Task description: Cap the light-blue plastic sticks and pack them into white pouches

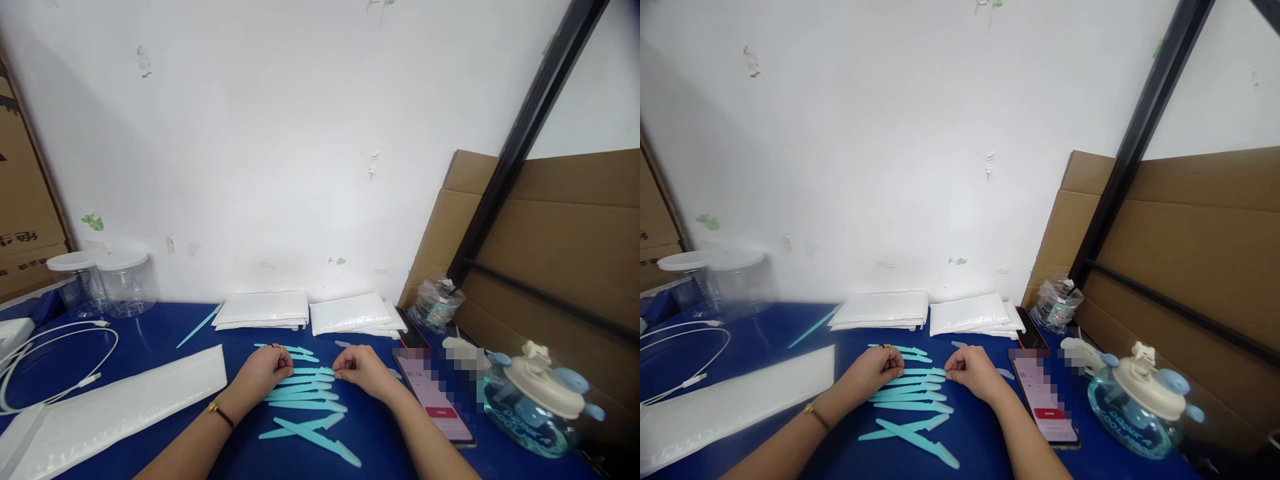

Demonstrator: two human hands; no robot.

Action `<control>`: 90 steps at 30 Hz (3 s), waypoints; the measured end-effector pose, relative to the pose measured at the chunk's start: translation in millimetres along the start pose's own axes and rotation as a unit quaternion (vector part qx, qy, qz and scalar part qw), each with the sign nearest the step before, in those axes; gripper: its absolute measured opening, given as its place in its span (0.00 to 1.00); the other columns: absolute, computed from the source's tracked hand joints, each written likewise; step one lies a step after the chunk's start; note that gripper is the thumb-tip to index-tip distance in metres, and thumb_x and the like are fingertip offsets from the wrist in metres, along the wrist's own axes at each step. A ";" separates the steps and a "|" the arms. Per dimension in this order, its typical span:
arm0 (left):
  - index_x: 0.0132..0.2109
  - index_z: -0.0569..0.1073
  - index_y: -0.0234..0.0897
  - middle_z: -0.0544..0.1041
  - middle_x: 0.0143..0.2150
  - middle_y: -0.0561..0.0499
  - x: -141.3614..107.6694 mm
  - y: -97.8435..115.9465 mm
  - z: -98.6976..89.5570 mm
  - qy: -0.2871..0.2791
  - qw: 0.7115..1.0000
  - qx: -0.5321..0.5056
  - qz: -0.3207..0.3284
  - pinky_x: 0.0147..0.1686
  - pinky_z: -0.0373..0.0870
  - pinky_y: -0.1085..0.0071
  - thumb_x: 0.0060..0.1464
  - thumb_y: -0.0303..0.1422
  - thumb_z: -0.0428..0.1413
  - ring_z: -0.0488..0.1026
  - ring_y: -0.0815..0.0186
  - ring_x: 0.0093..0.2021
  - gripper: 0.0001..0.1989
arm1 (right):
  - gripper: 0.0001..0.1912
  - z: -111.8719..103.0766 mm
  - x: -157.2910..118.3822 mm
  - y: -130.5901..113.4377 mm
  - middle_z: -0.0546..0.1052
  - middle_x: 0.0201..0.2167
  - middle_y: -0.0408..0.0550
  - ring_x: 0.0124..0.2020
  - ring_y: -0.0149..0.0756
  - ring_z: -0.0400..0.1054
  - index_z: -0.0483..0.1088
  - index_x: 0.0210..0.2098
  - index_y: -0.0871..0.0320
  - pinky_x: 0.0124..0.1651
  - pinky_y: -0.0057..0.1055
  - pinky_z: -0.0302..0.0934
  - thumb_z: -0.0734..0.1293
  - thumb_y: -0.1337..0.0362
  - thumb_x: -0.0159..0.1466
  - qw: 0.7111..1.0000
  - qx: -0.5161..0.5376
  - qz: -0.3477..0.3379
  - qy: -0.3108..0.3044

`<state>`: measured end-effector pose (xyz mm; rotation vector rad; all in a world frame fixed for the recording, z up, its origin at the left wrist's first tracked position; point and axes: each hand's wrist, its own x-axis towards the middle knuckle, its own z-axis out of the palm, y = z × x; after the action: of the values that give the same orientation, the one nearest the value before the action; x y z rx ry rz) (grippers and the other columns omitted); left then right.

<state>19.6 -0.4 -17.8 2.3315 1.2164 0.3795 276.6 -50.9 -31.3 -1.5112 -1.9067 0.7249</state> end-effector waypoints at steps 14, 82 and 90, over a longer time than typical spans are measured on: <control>0.32 0.72 0.37 0.74 0.31 0.52 0.9 7.5 1.6 -0.011 1.000 0.002 -0.007 0.31 0.59 0.75 0.50 0.33 0.52 0.70 0.66 0.34 0.06 | 0.07 8.8 2.0 -8.3 0.73 0.20 0.40 0.23 0.31 0.67 0.75 0.26 0.56 0.25 0.24 0.57 0.66 0.72 0.53 0.999 -0.040 -0.018 0.027; 0.34 0.73 0.40 0.72 0.34 0.52 14.6 -31.7 0.3 0.125 0.992 0.034 -0.004 0.38 0.60 0.71 0.52 0.32 0.51 0.67 0.64 0.38 0.06 | 0.07 -31.7 -5.2 15.5 0.69 0.17 0.39 0.15 0.26 0.64 0.68 0.31 0.60 0.18 0.19 0.56 0.59 0.72 0.58 0.980 -0.071 0.182 0.047; 0.33 0.73 0.39 0.73 0.34 0.53 16.0 -28.8 4.2 0.119 0.993 0.011 -0.001 0.38 0.61 0.72 0.51 0.31 0.51 0.68 0.65 0.39 0.06 | 0.04 -30.2 -5.3 26.6 0.72 0.17 0.40 0.18 0.28 0.64 0.72 0.26 0.60 0.19 0.22 0.56 0.67 0.72 0.49 0.996 -0.007 0.085 0.035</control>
<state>10.6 25.7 -36.4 2.3532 1.3381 0.6636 317.1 -49.0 -30.9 -1.7005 -1.7501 0.7245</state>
